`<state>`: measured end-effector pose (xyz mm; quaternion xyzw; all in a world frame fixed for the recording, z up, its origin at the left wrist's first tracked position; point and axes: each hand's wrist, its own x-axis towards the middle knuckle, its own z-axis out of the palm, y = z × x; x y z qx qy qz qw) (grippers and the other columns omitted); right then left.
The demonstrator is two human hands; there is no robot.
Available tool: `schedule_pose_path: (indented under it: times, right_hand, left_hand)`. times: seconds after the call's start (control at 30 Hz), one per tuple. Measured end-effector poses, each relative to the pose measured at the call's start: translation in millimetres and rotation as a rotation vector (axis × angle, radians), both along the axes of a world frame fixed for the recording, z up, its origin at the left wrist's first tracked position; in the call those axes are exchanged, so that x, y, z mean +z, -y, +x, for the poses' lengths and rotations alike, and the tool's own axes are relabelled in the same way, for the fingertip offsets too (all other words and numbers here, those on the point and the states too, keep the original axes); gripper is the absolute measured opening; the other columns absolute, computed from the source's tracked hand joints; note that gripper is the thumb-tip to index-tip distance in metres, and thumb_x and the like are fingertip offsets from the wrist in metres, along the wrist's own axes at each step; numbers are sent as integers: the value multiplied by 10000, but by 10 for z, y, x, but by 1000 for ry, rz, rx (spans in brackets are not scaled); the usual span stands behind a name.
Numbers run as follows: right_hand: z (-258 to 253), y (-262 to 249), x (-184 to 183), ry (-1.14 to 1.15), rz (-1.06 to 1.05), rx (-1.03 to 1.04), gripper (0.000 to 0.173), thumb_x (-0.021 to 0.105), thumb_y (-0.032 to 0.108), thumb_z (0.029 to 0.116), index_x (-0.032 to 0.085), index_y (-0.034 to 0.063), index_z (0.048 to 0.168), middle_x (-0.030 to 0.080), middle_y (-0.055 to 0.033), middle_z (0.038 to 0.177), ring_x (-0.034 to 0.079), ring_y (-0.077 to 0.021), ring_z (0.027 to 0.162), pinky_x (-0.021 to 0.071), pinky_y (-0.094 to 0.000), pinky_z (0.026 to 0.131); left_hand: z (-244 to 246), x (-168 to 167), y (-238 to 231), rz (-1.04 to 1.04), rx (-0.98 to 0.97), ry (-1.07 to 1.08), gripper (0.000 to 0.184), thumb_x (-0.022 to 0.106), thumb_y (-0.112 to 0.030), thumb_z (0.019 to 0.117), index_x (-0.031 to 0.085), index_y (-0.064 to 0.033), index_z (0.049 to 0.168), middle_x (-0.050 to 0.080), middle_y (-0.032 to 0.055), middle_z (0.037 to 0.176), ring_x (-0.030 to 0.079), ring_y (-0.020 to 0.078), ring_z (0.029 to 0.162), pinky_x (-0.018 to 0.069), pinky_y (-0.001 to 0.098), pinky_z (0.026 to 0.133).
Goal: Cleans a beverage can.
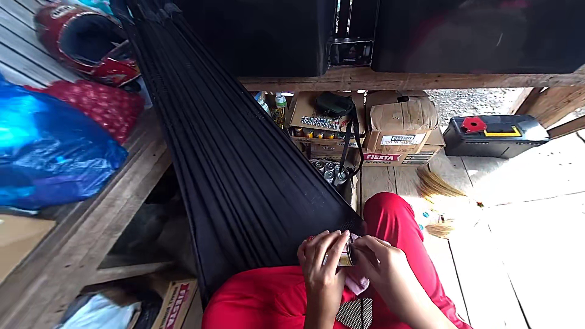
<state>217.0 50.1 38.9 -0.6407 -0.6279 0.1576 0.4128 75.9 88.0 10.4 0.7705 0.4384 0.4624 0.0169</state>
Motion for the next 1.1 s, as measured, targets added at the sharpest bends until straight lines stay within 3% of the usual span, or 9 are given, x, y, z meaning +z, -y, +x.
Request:
schedule_pose_path:
  times: [0.13, 0.27, 0.37, 0.47, 0.57, 0.73, 0.87, 0.97, 1.1]
  right_hand:
    - [-177, 142, -14, -471, -276, 382, 138, 635, 168, 939, 727, 66, 952, 711, 27, 812, 654, 20, 716, 545, -156, 680]
    - [-321, 250, -142, -1003, -373, 914, 123, 656, 233, 991, 739, 153, 1035, 721, 118, 881, 642, 62, 785, 528, -141, 710]
    - [-537, 339, -177, -1160, -260, 764, 165, 693, 267, 969, 737, 195, 1111, 744, 98, 957, 675, 31, 866, 554, -160, 793]
    - [-703, 320, -194, -1048, -188, 371, 160, 744, 158, 895, 706, 151, 1050, 747, 68, 888, 695, -12, 796, 578, -184, 741]
    - [-781, 301, -218, -892, -127, 176, 142, 740, 129, 855, 711, 120, 994, 749, 65, 842, 701, -23, 741, 589, -191, 704]
    - [-602, 250, -201, -772, 27, 179, 103, 731, 193, 900, 735, 127, 979, 751, 68, 885, 700, -16, 765, 594, -187, 720]
    - [-253, 102, -96, -434, 207, 231, 118, 695, 207, 934, 726, 104, 982, 744, 46, 927, 682, 31, 862, 566, -134, 790]
    - [52, -31, -4, -138, 299, 142, 117, 668, 183, 919, 734, 92, 951, 717, -11, 869, 657, -33, 866, 512, -149, 822]
    - [401, -89, 88, 108, 248, 1, 158, 629, 212, 917, 755, 116, 922, 704, -7, 829, 657, -102, 817, 521, -202, 784]
  left_hand:
    - [-572, -36, 151, -104, -42, 55, 334, 780, -232, 803, 783, -179, 1133, 753, 33, 1143, 655, 168, 1168, 399, 431, 1091]
    - [-1139, 88, 269, -262, -182, 274, 516, 872, -256, 716, 737, -36, 1163, 727, 75, 1176, 638, 112, 1174, 482, 257, 1061]
    - [-1420, 218, 304, -246, -178, 240, 498, 875, -256, 727, 730, -81, 1171, 724, 46, 1193, 632, 100, 1189, 476, 285, 1069]
    - [-1535, 312, 315, -202, -145, 167, 451, 860, -248, 750, 737, -117, 1164, 730, 24, 1181, 630, 106, 1194, 450, 340, 1090]
    - [-1499, 320, 293, -178, -122, 104, 416, 841, -261, 781, 739, -150, 1169, 729, 7, 1182, 624, 111, 1212, 409, 389, 1129]
    - [-1100, 205, 210, -129, -78, 69, 375, 822, -258, 813, 746, -181, 1172, 730, 3, 1183, 624, 123, 1212, 397, 399, 1125]
    - [-592, 136, 150, -85, -131, 125, 313, 778, -252, 873, 730, -180, 1174, 718, -7, 1170, 611, 117, 1207, 412, 345, 1105]
    - [-211, 126, 40, -14, -142, 144, 256, 749, -237, 909, 729, -174, 1157, 721, -16, 1159, 606, 123, 1206, 399, 334, 1098]
    - [219, 116, -94, 2, -144, 138, 274, 738, -231, 902, 728, -183, 1172, 720, -11, 1164, 604, 125, 1202, 388, 334, 1097]
